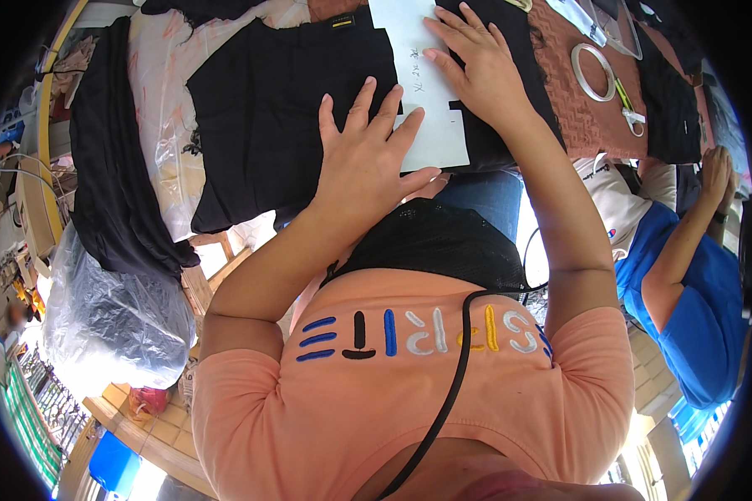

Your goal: The person places a paper template on a black garment, aligns it, and then applies a small white adhesive label to the fabric by hand.

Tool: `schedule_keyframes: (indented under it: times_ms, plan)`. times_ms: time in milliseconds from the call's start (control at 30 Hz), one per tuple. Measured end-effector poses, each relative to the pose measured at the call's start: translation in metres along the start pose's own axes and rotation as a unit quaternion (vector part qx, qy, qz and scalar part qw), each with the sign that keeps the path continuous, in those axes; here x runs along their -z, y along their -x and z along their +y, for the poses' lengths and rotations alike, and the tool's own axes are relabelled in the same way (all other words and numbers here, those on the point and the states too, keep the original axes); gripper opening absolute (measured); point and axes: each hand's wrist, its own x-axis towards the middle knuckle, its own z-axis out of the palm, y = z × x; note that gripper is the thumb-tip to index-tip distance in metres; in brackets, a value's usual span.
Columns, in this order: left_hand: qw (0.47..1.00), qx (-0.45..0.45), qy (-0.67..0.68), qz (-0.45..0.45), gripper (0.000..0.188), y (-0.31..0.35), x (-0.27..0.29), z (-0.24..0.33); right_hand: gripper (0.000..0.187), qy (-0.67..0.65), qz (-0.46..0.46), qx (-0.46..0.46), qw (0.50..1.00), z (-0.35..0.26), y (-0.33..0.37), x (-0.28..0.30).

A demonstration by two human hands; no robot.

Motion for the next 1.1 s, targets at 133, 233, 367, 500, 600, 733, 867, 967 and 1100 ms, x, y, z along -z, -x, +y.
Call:
schedule_keyframes:
  times_ms: [133,233,367,500,600,733,867,967,1100]
  plan:
    - [1.000,0.000,0.002,0.002,0.067,0.000,0.000,0.000,0.046,0.000,0.002,0.001,1.000,0.001,0.001,-0.002]
    - [1.000,0.000,-0.003,0.003,0.066,-0.001,0.000,0.000,0.046,-0.001,0.003,0.004,1.000,0.003,0.000,-0.003]
    - [1.000,0.002,-0.016,-0.010,0.064,0.001,0.006,0.004,0.048,-0.003,0.003,0.002,1.000,0.003,0.000,-0.004]
    - [0.999,-0.003,-0.031,-0.019,0.061,0.005,0.012,0.005,0.050,-0.008,0.000,0.002,1.000,0.001,0.000,-0.002]
    - [0.999,-0.002,-0.041,-0.028,0.058,0.004,0.017,0.005,0.051,-0.007,0.000,0.000,1.000,0.000,-0.001,-0.002]
    - [0.999,-0.002,-0.043,-0.025,0.054,0.003,0.020,0.005,0.051,-0.007,0.000,0.001,1.000,0.000,-0.001,-0.001]
    - [0.999,0.001,-0.041,-0.027,0.053,0.004,0.018,0.004,0.050,-0.011,0.001,0.001,1.000,-0.001,-0.001,-0.001]
    - [0.999,0.003,-0.036,-0.024,0.052,0.004,0.019,0.004,0.048,0.004,0.007,0.008,1.000,0.002,0.000,-0.003]
    - [0.999,0.004,-0.034,-0.018,0.051,0.004,0.019,0.004,0.047,-0.002,0.007,0.002,1.000,0.000,0.000,-0.002]
